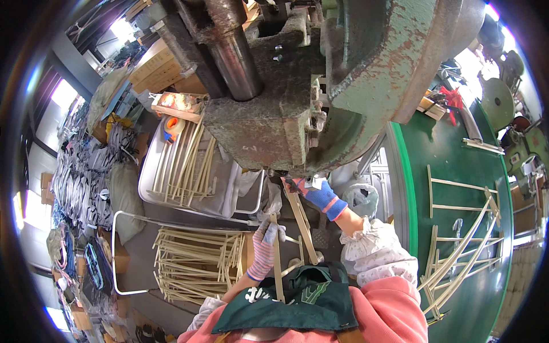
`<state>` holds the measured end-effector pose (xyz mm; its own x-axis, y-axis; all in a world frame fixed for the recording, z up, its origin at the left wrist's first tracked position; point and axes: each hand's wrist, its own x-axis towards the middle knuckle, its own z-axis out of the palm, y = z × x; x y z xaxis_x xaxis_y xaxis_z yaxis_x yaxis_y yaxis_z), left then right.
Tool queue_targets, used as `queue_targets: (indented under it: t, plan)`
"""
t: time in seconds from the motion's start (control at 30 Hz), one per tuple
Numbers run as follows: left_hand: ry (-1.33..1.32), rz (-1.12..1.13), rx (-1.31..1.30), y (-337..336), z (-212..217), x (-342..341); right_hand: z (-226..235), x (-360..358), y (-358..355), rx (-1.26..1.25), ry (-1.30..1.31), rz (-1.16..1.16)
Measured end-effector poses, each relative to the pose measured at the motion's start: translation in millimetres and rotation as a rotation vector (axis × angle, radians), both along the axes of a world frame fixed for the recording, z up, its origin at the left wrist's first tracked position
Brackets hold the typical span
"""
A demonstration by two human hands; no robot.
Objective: The person repeatedly picks up thin wooden sticks, aligns them under a press machine, and secures them into rectangular frames. The person then places the completed frames into a nearby bin. The process is repeated continuously throughout the clip.
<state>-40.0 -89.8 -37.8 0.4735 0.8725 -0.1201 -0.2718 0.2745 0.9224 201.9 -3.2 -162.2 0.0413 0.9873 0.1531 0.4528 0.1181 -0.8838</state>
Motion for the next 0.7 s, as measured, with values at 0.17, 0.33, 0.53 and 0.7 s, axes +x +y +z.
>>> queue_targets:
  t: [0.17,0.33,0.53,0.7]
  plan:
    - [0.045,0.070,0.095,34.2,2.2,6.5,58.8,-12.9,-25.6,0.245,-0.169,-0.125]
    - [-0.021,0.145,0.169,62.3,20.1,-4.3,147.8,-32.2,-78.3,0.191,-0.294,-0.274]
    - [-0.044,0.162,0.133,80.6,65.2,-35.5,182.2,-72.6,-151.6,0.223,-0.299,-0.282]
    - [0.012,0.231,0.099,79.8,140.1,-108.4,121.7,-131.7,-235.7,-0.139,0.066,0.169]
